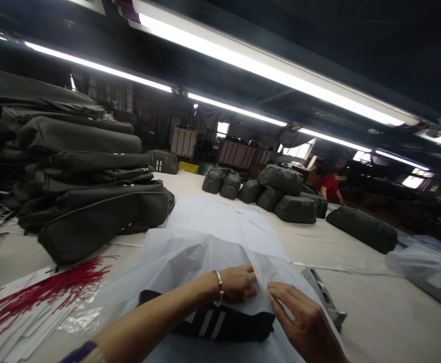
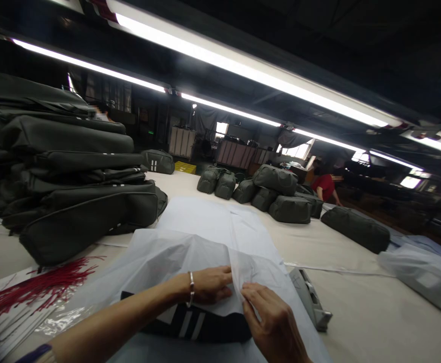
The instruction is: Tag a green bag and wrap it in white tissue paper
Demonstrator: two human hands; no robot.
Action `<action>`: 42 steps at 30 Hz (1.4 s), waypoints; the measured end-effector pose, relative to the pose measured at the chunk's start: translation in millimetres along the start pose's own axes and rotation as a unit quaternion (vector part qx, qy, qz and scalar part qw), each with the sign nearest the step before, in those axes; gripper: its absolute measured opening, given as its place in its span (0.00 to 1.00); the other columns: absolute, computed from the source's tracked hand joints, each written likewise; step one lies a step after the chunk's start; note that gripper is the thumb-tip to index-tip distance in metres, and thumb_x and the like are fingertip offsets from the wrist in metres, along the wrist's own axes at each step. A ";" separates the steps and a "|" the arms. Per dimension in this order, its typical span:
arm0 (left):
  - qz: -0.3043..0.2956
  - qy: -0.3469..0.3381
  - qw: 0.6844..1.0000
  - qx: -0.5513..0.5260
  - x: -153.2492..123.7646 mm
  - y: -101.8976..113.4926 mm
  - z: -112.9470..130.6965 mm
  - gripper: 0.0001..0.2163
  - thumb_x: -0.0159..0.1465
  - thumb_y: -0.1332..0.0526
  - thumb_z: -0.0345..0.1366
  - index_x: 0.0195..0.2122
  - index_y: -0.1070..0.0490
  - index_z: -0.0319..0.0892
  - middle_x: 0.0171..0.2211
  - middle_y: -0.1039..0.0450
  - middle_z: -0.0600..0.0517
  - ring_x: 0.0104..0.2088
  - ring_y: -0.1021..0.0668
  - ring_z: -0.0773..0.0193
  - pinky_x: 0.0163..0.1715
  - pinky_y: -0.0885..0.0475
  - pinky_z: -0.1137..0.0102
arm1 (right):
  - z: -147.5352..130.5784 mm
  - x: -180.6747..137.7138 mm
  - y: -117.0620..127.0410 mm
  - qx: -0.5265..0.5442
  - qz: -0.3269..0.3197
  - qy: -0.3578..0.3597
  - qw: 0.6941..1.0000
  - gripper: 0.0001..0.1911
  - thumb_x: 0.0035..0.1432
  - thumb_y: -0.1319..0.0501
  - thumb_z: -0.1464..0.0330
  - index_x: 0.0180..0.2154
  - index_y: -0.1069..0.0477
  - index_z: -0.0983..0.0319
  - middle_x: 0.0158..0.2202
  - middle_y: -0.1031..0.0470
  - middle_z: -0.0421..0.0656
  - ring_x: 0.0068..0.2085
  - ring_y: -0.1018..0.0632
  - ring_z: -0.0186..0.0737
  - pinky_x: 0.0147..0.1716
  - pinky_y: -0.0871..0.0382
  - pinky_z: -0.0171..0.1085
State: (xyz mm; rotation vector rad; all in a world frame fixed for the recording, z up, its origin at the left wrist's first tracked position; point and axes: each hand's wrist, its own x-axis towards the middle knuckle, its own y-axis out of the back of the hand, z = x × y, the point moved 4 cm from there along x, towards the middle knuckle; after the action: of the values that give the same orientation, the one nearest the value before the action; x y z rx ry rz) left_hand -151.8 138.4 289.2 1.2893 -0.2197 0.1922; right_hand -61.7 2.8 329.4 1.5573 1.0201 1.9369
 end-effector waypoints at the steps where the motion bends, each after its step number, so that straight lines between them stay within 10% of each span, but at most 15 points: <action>1: 0.008 0.013 1.000 -0.004 -13.6 5.5 -1.4 0.15 0.64 0.41 0.34 0.52 0.32 0.43 0.57 0.32 0.46 0.53 0.26 0.60 0.53 0.32 0.70 | -0.6 -0.8 -1.7 0.002 -0.002 -0.002 1.000 0.09 0.61 0.44 0.73 0.42 0.28 0.60 0.41 0.21 0.47 0.44 0.20 0.41 0.45 0.24 0.36; 7: 0.058 0.229 0.970 0.056 -139.2 55.1 -51.1 0.31 0.58 0.33 0.45 0.60 0.39 0.45 0.63 0.40 0.42 0.63 0.38 0.46 0.60 0.40 0.51 | -11.8 -19.5 -13.6 0.130 -0.093 0.014 0.987 0.05 0.59 0.40 0.68 0.35 0.25 0.57 0.36 0.20 0.42 0.39 0.19 0.40 0.44 0.25 0.33; 12: 0.037 0.323 0.943 0.076 -213.2 39.6 -60.5 0.52 0.46 0.27 0.45 0.67 0.56 0.44 0.67 0.51 0.39 0.65 0.43 0.45 0.61 0.43 0.50 | 47.0 -4.0 -13.5 0.237 -0.066 -0.278 0.928 0.20 0.61 0.45 0.53 0.31 0.22 0.57 0.34 0.19 0.42 0.40 0.19 0.44 0.41 0.24 0.34; 15: 0.097 0.313 0.929 0.171 -215.6 24.5 -52.4 0.43 0.53 0.32 0.30 0.67 0.55 0.44 0.65 0.45 0.41 0.63 0.38 0.49 0.61 0.41 0.51 | 88.4 33.4 -41.2 0.210 -0.053 -0.353 0.910 0.28 0.60 0.50 0.46 0.45 0.23 0.57 0.49 0.23 0.45 0.54 0.26 0.51 0.55 0.32 0.46; 18: 0.164 0.268 0.913 0.262 -211.7 21.8 -48.1 0.24 0.62 0.45 0.22 0.60 0.42 0.41 0.45 0.26 0.46 0.46 0.25 0.57 0.52 0.32 0.58 | 100.0 53.8 -100.0 0.183 -0.152 -0.296 0.925 0.35 0.62 0.58 0.47 0.58 0.34 0.61 0.61 0.37 0.47 0.64 0.39 0.52 0.64 0.49 0.55; 22: 0.201 0.198 0.904 0.321 -221.8 32.8 -40.9 0.12 0.68 0.50 0.28 0.50 0.33 0.41 0.32 0.29 0.50 0.33 0.27 0.60 0.43 0.29 0.61 | 81.1 27.3 -160.5 0.117 -0.239 -0.122 0.956 0.32 0.64 0.54 0.49 0.64 0.45 0.58 0.66 0.46 0.45 0.67 0.47 0.50 0.64 0.56 0.60; 26: 0.157 0.165 0.920 0.319 -251.3 29.3 -39.9 0.13 0.68 0.51 0.26 0.51 0.34 0.41 0.35 0.28 0.50 0.35 0.27 0.61 0.44 0.29 0.62 | 64.7 3.2 -166.2 0.047 -0.182 0.027 0.982 0.34 0.61 0.44 0.51 0.65 0.49 0.53 0.67 0.49 0.45 0.67 0.48 0.54 0.63 0.53 0.63; 31: 0.102 0.200 0.932 0.285 -299.2 23.2 -58.7 0.11 0.68 0.51 0.26 0.42 0.30 0.44 0.30 0.30 0.52 0.29 0.28 0.64 0.31 0.30 0.69 | 70.7 12.7 -161.4 0.077 -0.215 0.041 0.973 0.34 0.62 0.43 0.53 0.66 0.51 0.52 0.67 0.47 0.44 0.66 0.46 0.50 0.63 0.46 0.56; 34: 0.170 0.225 0.931 0.233 -282.3 58.8 -67.8 0.12 0.68 0.51 0.27 0.41 0.29 0.44 0.33 0.28 0.51 0.32 0.26 0.65 0.34 0.31 0.71 | 71.9 18.0 -160.7 0.080 -0.248 0.040 0.965 0.35 0.63 0.44 0.53 0.66 0.53 0.52 0.67 0.48 0.44 0.67 0.47 0.49 0.64 0.50 0.57; 37: 0.210 0.206 0.938 0.186 -206.2 95.7 -74.7 0.12 0.70 0.51 0.33 0.49 0.31 0.43 0.44 0.26 0.48 0.44 0.25 0.62 0.46 0.31 0.67 | 69.8 19.3 -159.3 0.074 -0.250 0.037 0.965 0.34 0.63 0.45 0.53 0.66 0.52 0.53 0.67 0.49 0.46 0.67 0.48 0.49 0.64 0.51 0.57; 42: 0.037 0.121 0.978 0.166 -76.7 54.5 -88.9 0.25 0.68 0.47 0.50 0.62 0.42 0.44 0.66 0.46 0.46 0.67 0.47 0.52 0.63 0.52 0.50 | 68.2 19.8 -159.5 0.074 -0.251 0.040 0.964 0.32 0.64 0.47 0.53 0.65 0.50 0.55 0.67 0.48 0.46 0.67 0.49 0.49 0.65 0.53 0.56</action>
State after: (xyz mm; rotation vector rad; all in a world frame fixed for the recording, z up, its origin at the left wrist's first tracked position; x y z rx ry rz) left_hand -235.2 237.2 295.9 1.5743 -0.0266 0.4617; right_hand -17.5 135.0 224.3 1.1476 1.4582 1.6056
